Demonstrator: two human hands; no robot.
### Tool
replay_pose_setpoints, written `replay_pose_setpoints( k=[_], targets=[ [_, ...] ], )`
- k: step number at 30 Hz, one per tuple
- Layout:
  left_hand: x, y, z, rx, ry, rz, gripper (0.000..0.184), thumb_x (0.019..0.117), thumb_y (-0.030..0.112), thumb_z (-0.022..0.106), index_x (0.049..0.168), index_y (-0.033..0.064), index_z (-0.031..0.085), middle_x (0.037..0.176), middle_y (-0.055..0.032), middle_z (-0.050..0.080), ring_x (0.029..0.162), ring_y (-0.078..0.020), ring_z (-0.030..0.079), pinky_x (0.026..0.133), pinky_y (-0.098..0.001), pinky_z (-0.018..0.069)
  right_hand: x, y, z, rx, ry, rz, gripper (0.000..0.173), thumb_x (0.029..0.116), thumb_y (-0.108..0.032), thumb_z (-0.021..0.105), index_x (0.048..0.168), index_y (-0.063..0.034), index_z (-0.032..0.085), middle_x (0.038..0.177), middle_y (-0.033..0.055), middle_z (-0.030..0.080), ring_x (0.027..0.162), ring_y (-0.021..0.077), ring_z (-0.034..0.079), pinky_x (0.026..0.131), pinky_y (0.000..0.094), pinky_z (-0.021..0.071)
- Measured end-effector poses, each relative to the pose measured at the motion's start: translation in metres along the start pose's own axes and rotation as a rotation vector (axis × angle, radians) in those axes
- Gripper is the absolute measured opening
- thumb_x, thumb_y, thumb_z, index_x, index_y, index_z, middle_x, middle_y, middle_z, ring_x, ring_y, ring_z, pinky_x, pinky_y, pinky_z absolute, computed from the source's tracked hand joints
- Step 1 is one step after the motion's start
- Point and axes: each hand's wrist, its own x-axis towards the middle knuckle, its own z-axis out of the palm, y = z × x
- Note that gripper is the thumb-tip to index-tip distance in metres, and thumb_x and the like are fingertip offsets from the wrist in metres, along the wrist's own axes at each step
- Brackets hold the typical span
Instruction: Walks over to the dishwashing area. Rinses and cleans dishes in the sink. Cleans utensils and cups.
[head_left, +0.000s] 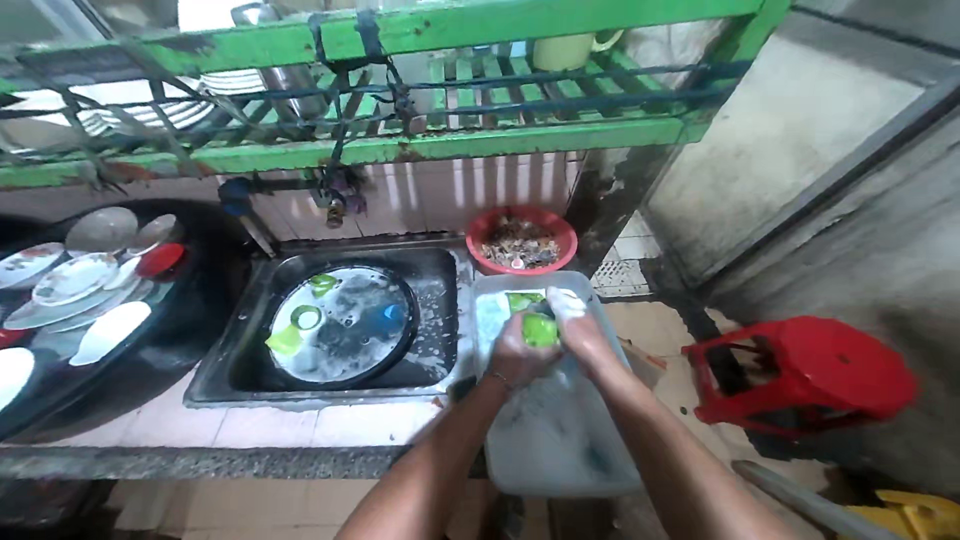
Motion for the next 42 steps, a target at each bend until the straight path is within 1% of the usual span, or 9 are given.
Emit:
replay_pose_setpoints(
  k=[4,8,14,18,21,31,33,38,42],
  targets=[
    [-0.003,0.019,-0.004,0.714,-0.006,0.093,0.056,0.091,0.032,0.075,0.137,0.0052,0.06,0.134,-0.0178,0.064,0.118,-0.036,0.065,0.094,-0.0587,0.0546,-0.013,-0.033,-0.002,-0.56,-0.117,0.042,0.046,0.1041,-0.046,0.049,0.131,-0.0114,0.063,0.131,0.0217,0.061,0.119,0.0436,0.061,0.09,0.0693,0.0503],
    [-0.014,0.014,0.016,0.839,0.074,0.254,0.061,0.0856,0.032,0.08,0.134,0.0005,0.062,0.133,-0.0194,0.064,0.119,-0.0353,0.064,0.095,-0.055,0.053,0.006,-0.025,-0.006,-0.451,-0.107,0.085,0.056,0.1069,-0.052,0.042,0.126,-0.0069,0.068,0.124,0.024,0.067,0.118,0.0438,0.062,0.096,0.0708,0.0463],
    [-0.008,-0.004,0.022,0.557,0.251,0.486,0.062,0.0779,0.028,0.086,0.127,-0.0038,0.065,0.122,-0.0213,0.07,0.111,-0.0343,0.069,0.095,-0.0531,0.0546,0.002,-0.038,-0.02,-0.483,-0.115,0.045,0.057,0.105,-0.053,0.045,0.121,-0.004,0.067,0.119,0.0249,0.067,0.113,0.0435,0.065,0.09,0.0697,0.0497],
    [0.016,-0.002,0.009,-0.468,0.419,0.076,0.067,0.085,0.017,0.083,0.141,0.0013,0.05,0.118,-0.0194,0.068,0.103,-0.026,0.07,0.09,-0.045,0.0604,-0.004,-0.012,-0.023,0.044,-0.083,-0.067,0.033,0.1065,-0.035,0.053,0.116,-0.0103,0.071,0.105,0.0106,0.071,0.093,0.023,0.067,0.08,0.0494,0.0568],
    [0.027,0.006,-0.001,-0.825,0.482,-0.212,0.059,0.1001,0.039,0.066,0.147,0.0089,0.047,0.124,-0.0193,0.066,0.107,-0.0306,0.068,0.088,-0.0514,0.0582,-0.041,-0.014,0.001,-0.22,0.092,-0.275,0.047,0.0959,-0.007,0.063,0.142,-0.009,0.054,0.129,0.0181,0.065,0.111,0.0335,0.068,0.093,0.0581,0.056],
    [0.035,-0.008,-0.017,-0.783,0.436,-0.399,0.062,0.0927,0.048,0.072,0.136,0.0057,0.058,0.119,-0.0186,0.068,0.107,-0.031,0.067,0.09,-0.0523,0.0569,-0.02,0.034,0.03,-0.433,-0.005,-0.951,0.026,0.0922,-0.004,0.066,0.118,-0.0059,0.074,0.124,0.0132,0.072,0.124,0.0328,0.063,0.112,0.06,0.0422],
    [0.032,-0.005,-0.019,-0.759,0.465,-0.347,0.063,0.0887,0.041,0.078,0.139,0.0085,0.056,0.119,-0.0185,0.068,0.106,-0.0314,0.068,0.088,-0.0523,0.0575,-0.013,0.029,0.039,-0.386,0.026,-0.845,0.014,0.0887,-0.003,0.067,0.101,0.0001,0.074,0.103,0.0168,0.074,0.106,0.0344,0.07,0.107,0.0668,0.0413],
    [0.032,-0.001,-0.025,-0.904,0.413,-0.203,0.061,0.0909,0.029,0.076,0.142,0.008,0.051,0.118,-0.0171,0.068,0.103,-0.0278,0.069,0.087,-0.0487,0.0586,-0.034,-0.018,0.074,0.47,0.021,-0.04,0.019,0.0954,0.0,0.057,0.114,-0.0023,0.059,0.087,0.0039,0.064,0.074,0.0105,0.063,0.064,0.0322,0.0574],
    [0.036,0.002,-0.056,-0.829,0.373,-0.207,0.041,0.094,0.027,0.069,0.126,0.0038,0.06,0.102,-0.0146,0.069,0.087,-0.0241,0.067,0.075,-0.044,0.0582,-0.015,-0.008,0.057,-0.48,-0.144,-0.811,0.02,0.093,-0.003,0.066,0.111,0.0005,0.073,0.112,0.0166,0.073,0.114,0.0323,0.067,0.111,0.0598,0.0421]
  ],
)
